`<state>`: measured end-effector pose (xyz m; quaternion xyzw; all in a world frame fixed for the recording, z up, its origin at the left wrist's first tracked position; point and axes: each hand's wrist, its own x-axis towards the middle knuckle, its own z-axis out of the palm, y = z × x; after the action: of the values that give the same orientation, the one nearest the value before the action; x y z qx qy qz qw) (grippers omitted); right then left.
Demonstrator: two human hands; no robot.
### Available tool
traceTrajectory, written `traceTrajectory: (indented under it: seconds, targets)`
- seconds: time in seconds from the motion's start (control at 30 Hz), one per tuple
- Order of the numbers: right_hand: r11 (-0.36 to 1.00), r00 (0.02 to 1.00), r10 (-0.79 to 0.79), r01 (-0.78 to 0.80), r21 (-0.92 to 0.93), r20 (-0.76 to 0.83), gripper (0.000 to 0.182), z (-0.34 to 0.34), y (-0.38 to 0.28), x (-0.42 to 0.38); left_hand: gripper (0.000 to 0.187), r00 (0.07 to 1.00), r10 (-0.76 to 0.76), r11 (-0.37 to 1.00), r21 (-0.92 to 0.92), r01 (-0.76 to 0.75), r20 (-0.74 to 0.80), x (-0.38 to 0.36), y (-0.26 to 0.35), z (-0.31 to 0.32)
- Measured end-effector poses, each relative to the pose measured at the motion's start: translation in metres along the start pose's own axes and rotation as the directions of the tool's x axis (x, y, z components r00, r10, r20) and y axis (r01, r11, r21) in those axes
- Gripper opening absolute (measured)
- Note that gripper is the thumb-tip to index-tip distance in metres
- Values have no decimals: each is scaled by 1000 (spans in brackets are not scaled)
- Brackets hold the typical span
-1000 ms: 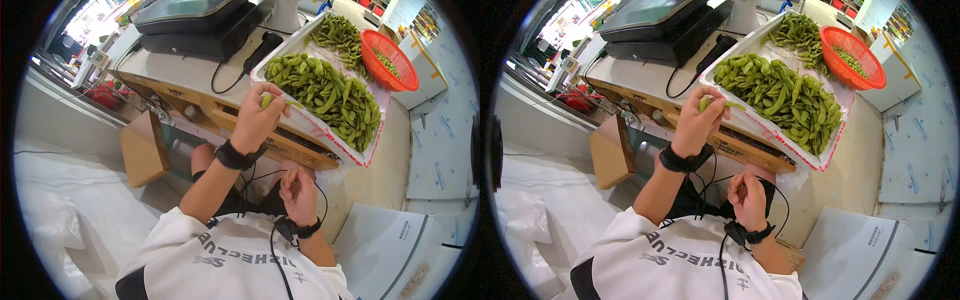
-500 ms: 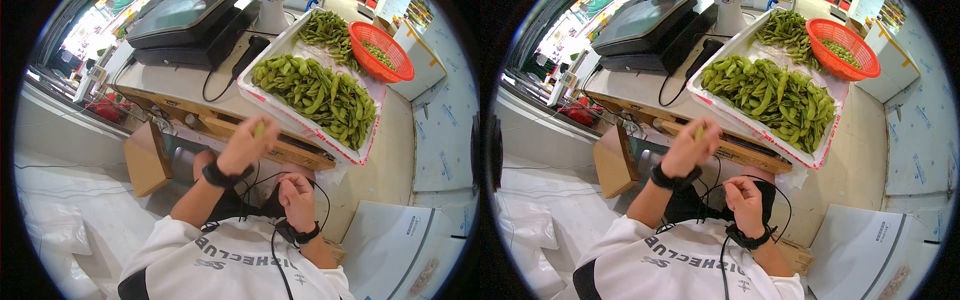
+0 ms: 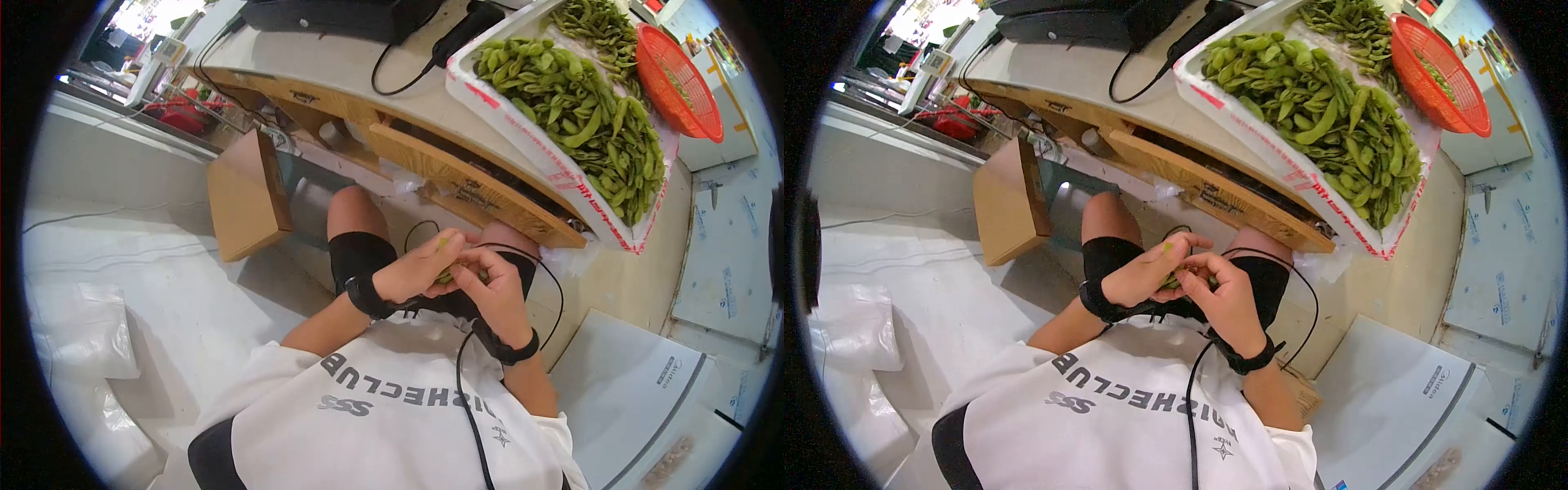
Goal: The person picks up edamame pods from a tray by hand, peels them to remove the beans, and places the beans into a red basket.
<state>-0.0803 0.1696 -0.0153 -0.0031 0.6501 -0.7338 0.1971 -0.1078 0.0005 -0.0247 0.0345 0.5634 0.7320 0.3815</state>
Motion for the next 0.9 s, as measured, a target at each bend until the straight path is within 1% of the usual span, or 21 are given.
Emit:
traceTrajectory:
  seconds: [0.1,0.23,0.33,0.4,0.5,0.6,0.63,0.7,0.73,0.83,0.9]
  targets:
    - [999,1000,-7,6,36,21,14,1,2,1,59,999,4,999,-42,-2,54,-2,1,-2]
    - [995,1000,9,-7,102,-19,14,0,2,1,53,994,25,995,-97,-14,109,0,-8,-5]
    - [986,999,36,-30,167,-35,14,0,-8,0,48,988,16,994,-110,0,151,-3,2,-7]
    - [975,998,42,-29,221,-54,14,-1,-8,1,43,992,14,991,-136,3,123,-3,1,-6]
    - [995,992,-85,89,44,-96,14,-3,13,8,36,997,7,983,-186,8,80,-1,-5,-11]
    - [999,991,35,-32,30,-131,14,-11,3,3,33,999,3,961,-275,6,34,0,-9,-13]
    - [987,991,48,-28,159,-127,14,-14,2,3,32,1000,2,951,-310,4,18,0,-10,-14]
    - [913,991,72,-19,407,-116,14,-18,2,2,30,999,19,940,-340,-7,31,-1,-13,-17]
    - [917,992,57,-7,398,-115,14,-20,1,2,30,999,27,935,-354,-12,39,0,-13,-18]
    - [937,993,18,23,349,-115,14,-23,-1,4,27,998,-12,919,-392,33,56,0,-13,-12]
    - [958,993,3,31,286,-117,14,-23,-4,4,28,988,-6,915,-399,66,152,0,-9,-11]
